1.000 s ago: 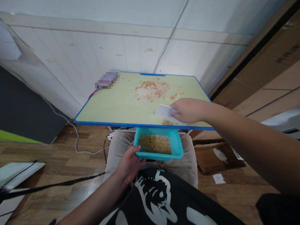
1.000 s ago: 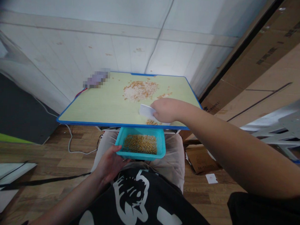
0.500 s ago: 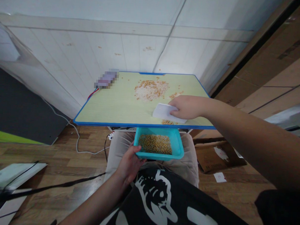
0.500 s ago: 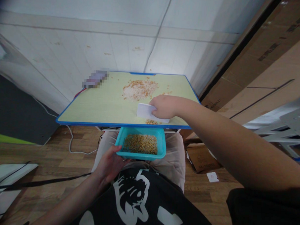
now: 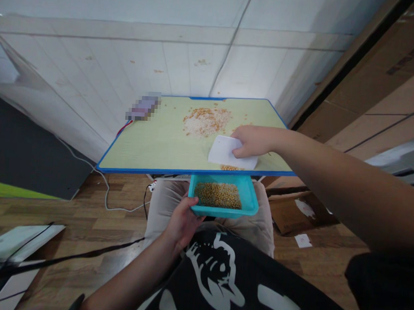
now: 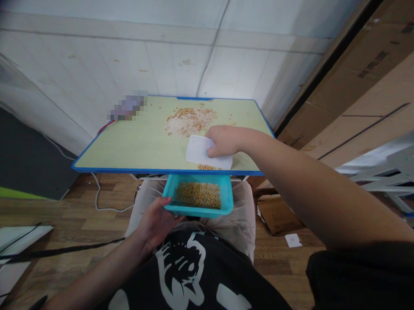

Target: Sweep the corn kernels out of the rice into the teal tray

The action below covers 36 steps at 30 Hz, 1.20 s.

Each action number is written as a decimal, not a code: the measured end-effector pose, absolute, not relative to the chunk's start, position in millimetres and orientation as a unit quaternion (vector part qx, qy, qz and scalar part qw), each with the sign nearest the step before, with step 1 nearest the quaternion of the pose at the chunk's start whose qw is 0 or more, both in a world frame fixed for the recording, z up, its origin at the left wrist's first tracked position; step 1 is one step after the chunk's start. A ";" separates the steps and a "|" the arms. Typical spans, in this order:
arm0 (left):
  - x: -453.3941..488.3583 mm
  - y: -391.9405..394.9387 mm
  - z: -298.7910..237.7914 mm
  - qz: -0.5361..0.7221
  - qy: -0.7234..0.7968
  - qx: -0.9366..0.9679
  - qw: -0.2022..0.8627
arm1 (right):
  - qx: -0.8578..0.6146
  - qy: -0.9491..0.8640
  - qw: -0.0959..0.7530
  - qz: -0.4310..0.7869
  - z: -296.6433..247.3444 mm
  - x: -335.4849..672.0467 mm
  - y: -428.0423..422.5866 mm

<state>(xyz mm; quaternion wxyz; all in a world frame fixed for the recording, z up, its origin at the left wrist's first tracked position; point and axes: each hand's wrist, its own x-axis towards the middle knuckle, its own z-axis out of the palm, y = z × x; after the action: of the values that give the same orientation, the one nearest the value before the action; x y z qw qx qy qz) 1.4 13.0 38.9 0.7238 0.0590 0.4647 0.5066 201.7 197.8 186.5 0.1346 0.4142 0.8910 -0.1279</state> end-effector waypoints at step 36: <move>-4.2 16.0 34.2 0.494 0.470 0.089 0.726 | 0.418 0.853 0.118 -0.290 187.9 206.7 224.6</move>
<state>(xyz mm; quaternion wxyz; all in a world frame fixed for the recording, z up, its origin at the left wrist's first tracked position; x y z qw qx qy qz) -4.2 16.0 34.2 0.7263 0.0888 0.4698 0.4939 206.7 224.6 187.9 0.1182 0.4175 0.8531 -0.2897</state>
